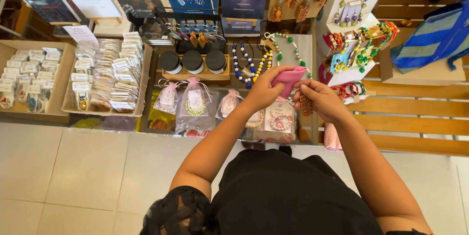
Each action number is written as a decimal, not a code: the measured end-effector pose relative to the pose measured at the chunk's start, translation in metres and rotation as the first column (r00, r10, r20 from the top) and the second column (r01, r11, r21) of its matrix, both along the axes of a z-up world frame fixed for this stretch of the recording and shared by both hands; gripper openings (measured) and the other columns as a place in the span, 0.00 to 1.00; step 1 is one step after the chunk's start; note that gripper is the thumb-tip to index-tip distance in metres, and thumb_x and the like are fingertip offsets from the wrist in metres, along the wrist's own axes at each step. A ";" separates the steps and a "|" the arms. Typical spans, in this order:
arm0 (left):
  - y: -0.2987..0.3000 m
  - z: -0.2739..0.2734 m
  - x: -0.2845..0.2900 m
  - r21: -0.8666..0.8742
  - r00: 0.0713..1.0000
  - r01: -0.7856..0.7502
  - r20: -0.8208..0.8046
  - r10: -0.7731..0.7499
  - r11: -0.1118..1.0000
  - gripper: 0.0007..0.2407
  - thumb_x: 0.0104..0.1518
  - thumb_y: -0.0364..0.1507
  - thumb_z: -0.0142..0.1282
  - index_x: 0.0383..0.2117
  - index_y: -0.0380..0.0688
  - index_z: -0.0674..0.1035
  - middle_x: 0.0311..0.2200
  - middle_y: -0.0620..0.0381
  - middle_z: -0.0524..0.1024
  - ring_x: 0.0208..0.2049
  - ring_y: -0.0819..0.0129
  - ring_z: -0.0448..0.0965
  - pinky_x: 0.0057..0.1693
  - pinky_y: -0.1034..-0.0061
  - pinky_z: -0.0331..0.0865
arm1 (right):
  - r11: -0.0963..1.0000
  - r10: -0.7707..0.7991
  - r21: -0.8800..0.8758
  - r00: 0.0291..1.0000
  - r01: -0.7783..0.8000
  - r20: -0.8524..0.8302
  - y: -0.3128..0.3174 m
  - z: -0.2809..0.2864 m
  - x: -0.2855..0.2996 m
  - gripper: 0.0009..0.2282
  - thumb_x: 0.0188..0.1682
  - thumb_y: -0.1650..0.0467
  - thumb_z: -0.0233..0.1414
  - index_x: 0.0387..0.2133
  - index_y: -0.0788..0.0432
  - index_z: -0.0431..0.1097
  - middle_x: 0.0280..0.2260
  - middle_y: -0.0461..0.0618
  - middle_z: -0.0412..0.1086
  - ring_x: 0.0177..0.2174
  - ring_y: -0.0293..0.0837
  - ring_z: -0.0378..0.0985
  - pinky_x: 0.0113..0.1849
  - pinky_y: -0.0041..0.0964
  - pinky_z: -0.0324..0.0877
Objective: Cleaning and dusting various souvenir items like necklaces and keychains on a display table.
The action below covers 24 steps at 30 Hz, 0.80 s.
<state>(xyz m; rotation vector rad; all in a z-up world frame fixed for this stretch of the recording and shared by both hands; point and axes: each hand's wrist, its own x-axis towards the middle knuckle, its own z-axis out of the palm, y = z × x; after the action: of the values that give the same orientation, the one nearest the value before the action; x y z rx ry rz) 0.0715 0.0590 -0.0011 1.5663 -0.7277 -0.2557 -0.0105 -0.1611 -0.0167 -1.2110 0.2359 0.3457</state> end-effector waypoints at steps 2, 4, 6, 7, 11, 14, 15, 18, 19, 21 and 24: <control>-0.010 -0.014 0.002 -0.033 0.990 -0.017 -0.140 0.012 0.999 0.21 0.55 0.19 0.48 0.57 0.44 0.75 0.50 0.52 0.77 0.49 0.63 0.79 0.55 0.73 0.73 | 0.998 0.025 0.052 0.999 -0.026 0.030 -0.005 0.019 -0.002 0.10 0.60 0.69 0.46 0.49 0.62 0.67 0.34 0.50 0.73 0.33 0.43 0.77 0.38 0.38 0.74; -0.018 -0.026 -0.001 -0.065 0.960 -0.043 -0.278 0.023 0.997 0.21 0.56 0.19 0.48 0.57 0.43 0.75 0.50 0.52 0.77 0.47 0.66 0.79 0.52 0.74 0.74 | 0.993 0.052 0.105 0.997 -0.058 0.060 -0.012 0.028 -0.001 0.09 0.59 0.70 0.46 0.49 0.62 0.67 0.33 0.49 0.72 0.33 0.42 0.76 0.39 0.38 0.73; -0.027 -0.035 -0.005 -0.039 0.826 -0.097 -0.561 0.059 0.995 0.22 0.54 0.19 0.48 0.59 0.44 0.74 0.47 0.53 0.77 0.41 0.68 0.79 0.44 0.73 0.76 | 0.955 0.041 0.292 0.997 -0.059 0.069 -0.025 0.029 0.003 0.09 0.60 0.69 0.46 0.49 0.60 0.67 0.30 0.49 0.71 0.30 0.45 0.75 0.36 0.40 0.72; -0.035 -0.042 -0.010 -0.040 0.827 -0.105 -0.559 0.065 0.994 0.22 0.54 0.19 0.48 0.59 0.44 0.74 0.47 0.53 0.77 0.41 0.68 0.79 0.44 0.73 0.76 | 0.954 0.049 0.291 0.996 -0.068 0.072 -0.030 0.027 0.005 0.09 0.60 0.69 0.46 0.49 0.60 0.67 0.30 0.49 0.71 0.30 0.45 0.75 0.36 0.40 0.72; -0.058 -0.065 -0.029 -0.062 0.649 -0.050 -0.760 -0.015 0.997 0.23 0.56 0.19 0.47 0.61 0.42 0.70 0.46 0.52 0.77 0.40 0.65 0.81 0.43 0.69 0.76 | 0.888 0.092 0.436 0.986 -0.146 0.141 -0.043 0.022 0.017 0.08 0.61 0.72 0.46 0.50 0.62 0.67 0.31 0.51 0.71 0.30 0.46 0.75 0.37 0.40 0.72; -0.067 -0.071 -0.036 -0.273 0.594 -0.044 -0.780 -0.194 0.961 0.21 0.60 0.18 0.47 0.62 0.40 0.70 0.46 0.51 0.77 0.43 0.64 0.81 0.48 0.67 0.76 | 0.917 0.109 0.376 0.990 -0.134 0.087 -0.046 0.016 0.021 0.09 0.60 0.72 0.46 0.50 0.61 0.68 0.31 0.52 0.72 0.28 0.45 0.74 0.32 0.37 0.72; -0.069 -0.071 -0.036 -0.420 0.587 -0.059 -0.748 -0.309 0.905 0.20 0.62 0.18 0.47 0.62 0.38 0.70 0.45 0.51 0.76 0.44 0.63 0.81 0.51 0.66 0.77 | 0.942 0.110 0.313 0.993 -0.119 0.046 -0.046 0.014 0.022 0.10 0.59 0.72 0.45 0.50 0.61 0.68 0.31 0.52 0.73 0.26 0.44 0.74 0.28 0.35 0.70; -0.063 -0.051 -0.033 -0.479 0.668 -0.137 -0.691 -0.276 0.867 0.20 0.61 0.18 0.47 0.63 0.39 0.70 0.46 0.51 0.75 0.45 0.63 0.80 0.54 0.67 0.76 | 0.981 0.098 0.169 0.995 -0.096 -0.004 -0.044 0.011 0.022 0.10 0.58 0.71 0.45 0.51 0.60 0.64 0.32 0.52 0.73 0.24 0.43 0.74 0.26 0.35 0.71; -0.061 -0.051 -0.032 -0.476 0.670 -0.140 -0.692 -0.271 0.868 0.20 0.61 0.18 0.47 0.63 0.39 0.70 0.46 0.51 0.75 0.45 0.63 0.80 0.54 0.67 0.76 | 0.980 0.101 0.173 0.995 -0.099 -0.004 -0.043 0.012 0.024 0.10 0.58 0.71 0.45 0.51 0.60 0.64 0.32 0.52 0.73 0.24 0.43 0.74 0.26 0.35 0.71; -0.056 -0.050 -0.031 -0.337 0.739 -0.194 -0.667 -0.088 0.921 0.22 0.58 0.17 0.48 0.62 0.40 0.71 0.50 0.53 0.76 0.47 0.69 0.78 0.55 0.72 0.74 | 0.995 0.085 0.047 0.996 -0.086 0.006 -0.042 0.013 0.025 0.13 0.57 0.71 0.46 0.55 0.58 0.60 0.32 0.53 0.74 0.25 0.41 0.74 0.26 0.34 0.71; -0.055 -0.046 -0.032 -0.269 0.786 -0.223 -0.618 0.009 0.937 0.22 0.58 0.17 0.48 0.61 0.41 0.72 0.50 0.54 0.76 0.47 0.70 0.77 0.54 0.73 0.74 | 0.997 0.077 -0.012 0.997 -0.077 0.005 -0.043 0.006 0.027 0.14 0.57 0.71 0.46 0.56 0.59 0.58 0.33 0.51 0.73 0.25 0.39 0.74 0.27 0.35 0.73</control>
<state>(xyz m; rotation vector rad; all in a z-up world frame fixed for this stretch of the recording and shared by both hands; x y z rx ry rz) 0.0397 0.0036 -0.0471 1.0995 -0.1419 -0.4937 0.0167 -0.2044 -0.0103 -1.2344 0.1870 0.4085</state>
